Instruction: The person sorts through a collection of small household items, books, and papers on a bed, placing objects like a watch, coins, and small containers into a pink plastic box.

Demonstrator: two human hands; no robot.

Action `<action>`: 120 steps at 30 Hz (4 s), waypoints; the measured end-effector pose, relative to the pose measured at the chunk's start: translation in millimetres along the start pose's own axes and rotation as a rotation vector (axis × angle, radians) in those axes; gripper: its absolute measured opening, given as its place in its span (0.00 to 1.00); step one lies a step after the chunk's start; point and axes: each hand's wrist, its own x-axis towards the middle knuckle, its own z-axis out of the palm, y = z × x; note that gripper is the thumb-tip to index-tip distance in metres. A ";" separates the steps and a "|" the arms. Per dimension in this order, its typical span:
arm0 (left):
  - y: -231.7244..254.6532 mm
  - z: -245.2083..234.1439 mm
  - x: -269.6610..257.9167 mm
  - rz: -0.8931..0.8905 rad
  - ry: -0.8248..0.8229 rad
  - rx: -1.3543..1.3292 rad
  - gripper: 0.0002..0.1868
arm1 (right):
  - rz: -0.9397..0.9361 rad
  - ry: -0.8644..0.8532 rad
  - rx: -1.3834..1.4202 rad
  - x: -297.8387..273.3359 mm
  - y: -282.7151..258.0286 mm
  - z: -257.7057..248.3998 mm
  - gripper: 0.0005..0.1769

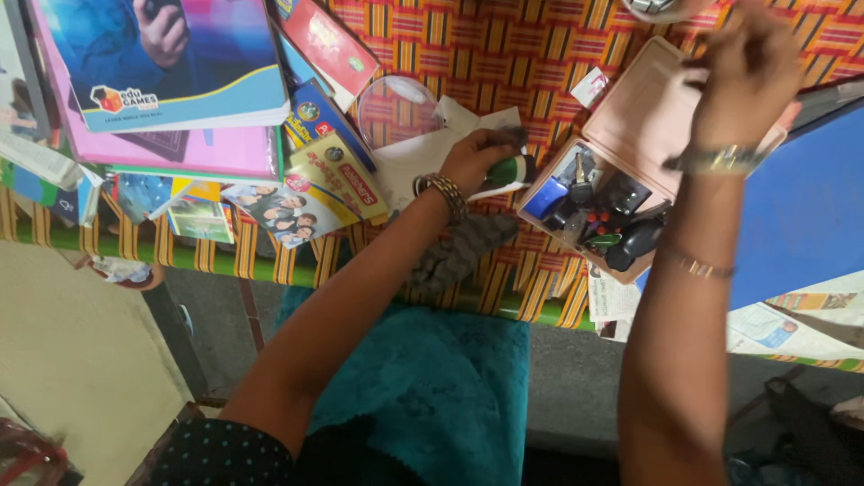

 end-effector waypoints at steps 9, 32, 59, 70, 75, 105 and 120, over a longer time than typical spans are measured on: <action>-57.3 62.8 -65.0 0.146 -0.047 0.391 0.13 | 0.450 -0.142 0.432 -280.9 37.0 42.4 0.28; 35.1 121.9 -89.3 0.359 -0.085 1.125 0.30 | -0.183 0.099 -0.848 -189.9 11.8 -45.6 0.16; 32.4 106.3 -62.7 0.667 -0.633 1.987 0.38 | -0.142 -0.036 -1.053 -259.9 22.9 -65.9 0.11; 50.9 131.7 -62.2 0.690 -0.484 1.879 0.47 | -0.034 0.029 -1.108 -264.3 26.5 -50.0 0.11; 63.1 101.2 -89.1 0.598 -0.395 1.754 0.43 | -0.011 0.092 -1.217 -259.5 18.2 -34.0 0.11; 166.5 -107.8 -41.6 0.474 -0.026 1.570 0.20 | -0.212 -0.269 -1.520 -109.4 -7.7 101.3 0.28; 165.0 -78.7 -24.0 0.628 -0.069 1.610 0.14 | -0.011 -0.176 -0.651 -201.0 -14.2 184.3 0.33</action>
